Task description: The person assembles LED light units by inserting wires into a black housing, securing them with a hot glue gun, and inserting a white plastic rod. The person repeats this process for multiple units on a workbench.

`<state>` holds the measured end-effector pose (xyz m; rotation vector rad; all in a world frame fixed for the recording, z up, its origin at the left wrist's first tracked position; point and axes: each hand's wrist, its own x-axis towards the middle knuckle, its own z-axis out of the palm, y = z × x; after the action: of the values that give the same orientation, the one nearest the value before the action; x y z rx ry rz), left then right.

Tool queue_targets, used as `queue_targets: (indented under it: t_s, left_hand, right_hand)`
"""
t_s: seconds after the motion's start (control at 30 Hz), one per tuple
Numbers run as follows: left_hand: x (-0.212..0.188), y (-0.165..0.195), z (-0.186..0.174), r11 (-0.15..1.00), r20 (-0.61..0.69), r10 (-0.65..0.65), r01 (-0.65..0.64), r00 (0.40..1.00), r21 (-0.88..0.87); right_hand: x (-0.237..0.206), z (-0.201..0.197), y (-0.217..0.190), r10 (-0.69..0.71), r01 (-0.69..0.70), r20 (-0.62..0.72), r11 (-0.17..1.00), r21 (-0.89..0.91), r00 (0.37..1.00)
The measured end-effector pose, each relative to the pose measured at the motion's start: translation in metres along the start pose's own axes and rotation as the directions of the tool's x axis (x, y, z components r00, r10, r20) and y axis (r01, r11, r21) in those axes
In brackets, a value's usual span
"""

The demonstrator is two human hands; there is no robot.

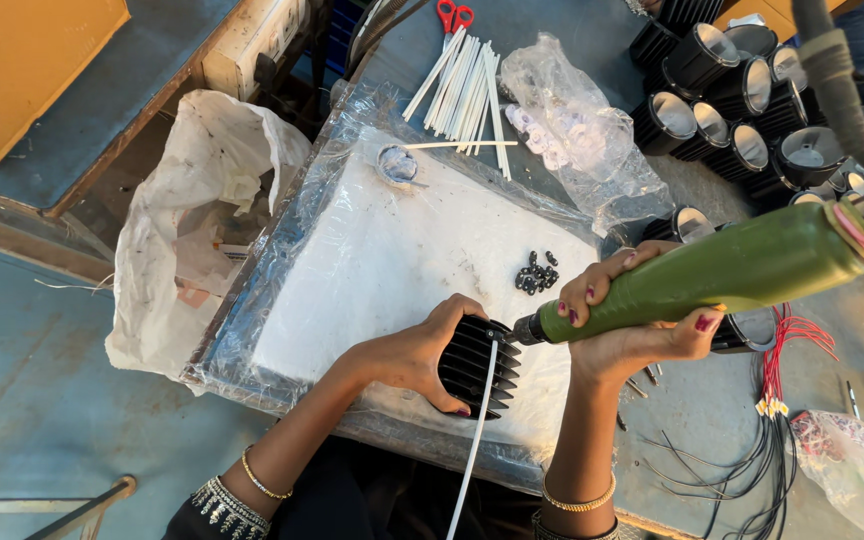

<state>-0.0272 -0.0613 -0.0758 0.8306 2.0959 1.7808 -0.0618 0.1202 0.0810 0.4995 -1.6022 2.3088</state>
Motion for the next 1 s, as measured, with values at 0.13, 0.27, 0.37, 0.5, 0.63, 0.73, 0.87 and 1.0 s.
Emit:
queue_targets:
  t_s: [0.13, 0.27, 0.37, 0.5, 0.63, 0.73, 0.87, 1.0]
  left_hand:
    - [0.001, -0.001, 0.0, 0.999, 0.0, 0.035, -0.035, 0.999, 0.025]
    - [0.0, -0.002, 0.0, 0.999, 0.002, 0.027, -0.027, 1.0, 0.03]
    - [0.001, -0.002, 0.0, 0.999, 0.003, 0.029, -0.029, 1.0, 0.031]
    - [0.003, -0.003, 0.001, 0.999, 0.014, 0.015, -0.015, 1.0, 0.043]
    - [0.002, -0.004, 0.001, 0.998, 0.014, 0.02, -0.021, 1.0, 0.057]
    - [0.002, -0.004, 0.001, 0.997, -0.001, 0.056, -0.056, 0.998, 0.052]
    - [0.0, -0.004, 0.0, 0.994, -0.013, 0.097, -0.096, 0.995, 0.05]
    - [0.0, -0.002, -0.001, 0.993, -0.01, 0.105, -0.104, 0.994, 0.059]
  right_hand:
    - [0.0, -0.002, 0.001, -0.025, 0.025, 0.0, 1.0, -0.003, 1.0]
    - [0.002, -0.004, 0.004, -0.042, 0.042, 0.002, 0.999, -0.006, 0.999]
    - [0.002, -0.005, 0.005, -0.073, 0.073, -0.043, 0.997, -0.017, 0.996]
    - [0.002, -0.006, 0.005, -0.051, 0.052, -0.045, 0.998, 0.03, 0.998]
    - [-0.003, -0.004, 0.009, -0.062, 0.06, -0.104, 0.998, -0.021, 0.993]
    - [-0.011, 0.001, 0.015, -0.09, 0.079, -0.169, 0.994, -0.071, 0.982]
    - [-0.015, 0.004, 0.016, -0.112, 0.094, -0.166, 0.989, -0.115, 0.98]
    - [-0.013, 0.005, 0.013, -0.075, 0.069, -0.186, 0.997, -0.039, 0.98]
